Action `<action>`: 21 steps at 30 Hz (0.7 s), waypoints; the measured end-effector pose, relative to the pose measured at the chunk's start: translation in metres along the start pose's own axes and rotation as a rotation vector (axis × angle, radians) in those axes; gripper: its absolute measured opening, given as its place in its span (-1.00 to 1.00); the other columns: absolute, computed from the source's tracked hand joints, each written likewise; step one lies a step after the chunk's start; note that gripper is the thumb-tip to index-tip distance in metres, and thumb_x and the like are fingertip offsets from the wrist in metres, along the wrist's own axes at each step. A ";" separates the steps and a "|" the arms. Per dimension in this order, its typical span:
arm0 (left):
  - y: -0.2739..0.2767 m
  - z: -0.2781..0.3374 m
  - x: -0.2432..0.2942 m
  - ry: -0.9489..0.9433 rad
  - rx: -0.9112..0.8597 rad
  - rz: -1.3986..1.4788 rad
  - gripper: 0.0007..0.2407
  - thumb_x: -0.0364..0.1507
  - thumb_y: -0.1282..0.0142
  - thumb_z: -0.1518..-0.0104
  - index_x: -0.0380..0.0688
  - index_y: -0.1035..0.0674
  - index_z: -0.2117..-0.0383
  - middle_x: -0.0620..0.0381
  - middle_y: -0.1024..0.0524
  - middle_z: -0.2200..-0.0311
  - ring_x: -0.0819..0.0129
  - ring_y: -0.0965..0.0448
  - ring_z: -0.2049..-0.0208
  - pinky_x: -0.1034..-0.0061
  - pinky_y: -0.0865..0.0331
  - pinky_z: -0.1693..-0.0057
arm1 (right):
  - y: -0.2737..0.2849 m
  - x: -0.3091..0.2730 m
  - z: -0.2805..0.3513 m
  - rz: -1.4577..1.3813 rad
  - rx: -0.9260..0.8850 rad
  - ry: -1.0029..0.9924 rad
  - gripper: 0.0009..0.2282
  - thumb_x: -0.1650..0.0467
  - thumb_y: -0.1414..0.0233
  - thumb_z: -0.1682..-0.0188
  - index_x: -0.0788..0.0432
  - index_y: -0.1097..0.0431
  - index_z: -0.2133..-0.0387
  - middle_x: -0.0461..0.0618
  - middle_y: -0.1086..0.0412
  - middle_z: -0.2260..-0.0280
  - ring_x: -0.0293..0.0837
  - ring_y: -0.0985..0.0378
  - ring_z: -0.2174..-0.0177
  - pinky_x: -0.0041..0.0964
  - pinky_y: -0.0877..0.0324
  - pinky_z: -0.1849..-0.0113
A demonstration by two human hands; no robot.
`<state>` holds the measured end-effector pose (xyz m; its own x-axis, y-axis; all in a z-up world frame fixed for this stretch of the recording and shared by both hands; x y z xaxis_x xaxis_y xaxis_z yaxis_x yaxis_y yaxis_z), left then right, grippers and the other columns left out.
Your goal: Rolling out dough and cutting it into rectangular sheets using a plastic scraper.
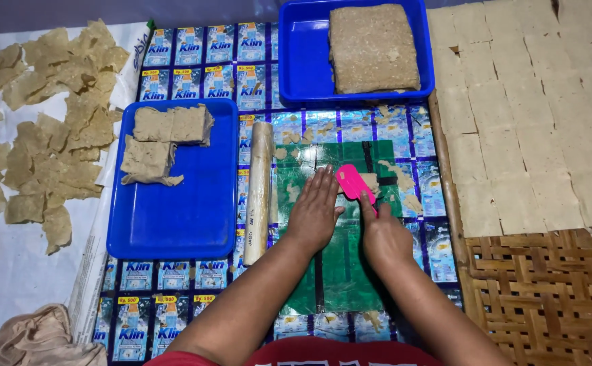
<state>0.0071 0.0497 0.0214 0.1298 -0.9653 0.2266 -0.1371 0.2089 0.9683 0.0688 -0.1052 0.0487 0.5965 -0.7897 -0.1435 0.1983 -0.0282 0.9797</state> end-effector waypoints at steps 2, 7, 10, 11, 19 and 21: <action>0.004 0.000 -0.004 0.006 -0.010 0.016 -0.44 -0.17 0.16 -0.33 -0.34 -0.15 -0.34 -0.19 0.03 -0.44 0.03 0.10 -0.48 0.19 0.25 -0.49 | 0.006 -0.001 0.003 -0.011 -0.013 -0.011 -0.39 0.52 0.07 0.07 -0.12 -0.12 -0.34 0.25 -0.32 0.12 0.24 -0.60 0.39 0.10 -0.50 0.45; 0.028 0.017 -0.026 0.112 0.114 0.154 -0.47 -0.40 0.03 -0.30 -0.24 -0.18 -0.41 -0.13 -0.05 -0.44 0.06 0.04 -0.48 0.17 0.17 -0.49 | 0.015 -0.002 0.041 -0.181 0.036 -0.043 -0.39 0.54 0.06 0.07 -0.16 -0.17 -0.30 0.15 -0.37 0.22 0.23 -0.56 0.40 0.12 -0.48 0.41; 0.064 0.052 -0.039 0.343 0.278 -0.047 -0.42 -0.46 -0.11 -0.16 -0.26 -0.21 -0.34 -0.27 -0.16 -0.35 -0.10 -0.10 -0.40 0.14 0.02 -0.41 | 0.008 -0.010 0.086 -0.274 -0.009 0.006 -0.39 0.54 0.01 0.06 -0.16 -0.17 -0.31 0.11 -0.37 0.28 0.15 -0.55 0.40 0.07 -0.48 0.40; 0.062 0.059 -0.041 0.344 0.279 -0.048 -0.42 -0.46 -0.11 -0.16 -0.26 -0.21 -0.34 -0.27 -0.16 -0.35 -0.10 -0.10 -0.40 0.14 0.02 -0.41 | 0.002 -0.012 0.096 -0.274 -0.009 0.007 -0.39 0.54 0.01 0.06 -0.16 -0.17 -0.31 0.11 -0.37 0.28 0.15 -0.55 0.40 0.07 -0.48 0.40; 0.091 0.091 -0.037 0.654 0.161 0.035 -0.33 -0.46 -0.26 0.01 -0.36 -0.21 -0.27 -0.22 -0.43 -0.05 -0.10 -0.49 -0.04 0.16 -0.35 -0.13 | 0.029 -0.033 0.106 -0.318 0.188 0.419 -0.55 0.35 -0.19 0.13 -0.05 -0.42 -0.10 0.23 -0.35 -0.02 0.23 -0.41 0.02 0.10 -0.34 0.05; 0.115 0.107 -0.027 0.579 0.219 0.037 -0.35 -0.47 -0.27 0.03 -0.32 -0.24 -0.26 -0.20 -0.44 -0.06 -0.09 -0.49 -0.04 0.15 -0.35 -0.13 | 0.051 -0.016 0.089 -0.356 0.266 0.406 -0.59 0.38 -0.16 0.09 -0.03 -0.43 -0.08 0.20 -0.35 -0.05 0.21 -0.41 -0.01 0.07 -0.35 0.01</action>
Point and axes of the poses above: each hand's wrist, its own z-axis away from the middle knuckle, its own y-axis out of the back of the hand, x = y × z, the point moved 3 cm from there along -z, towards the middle knuckle
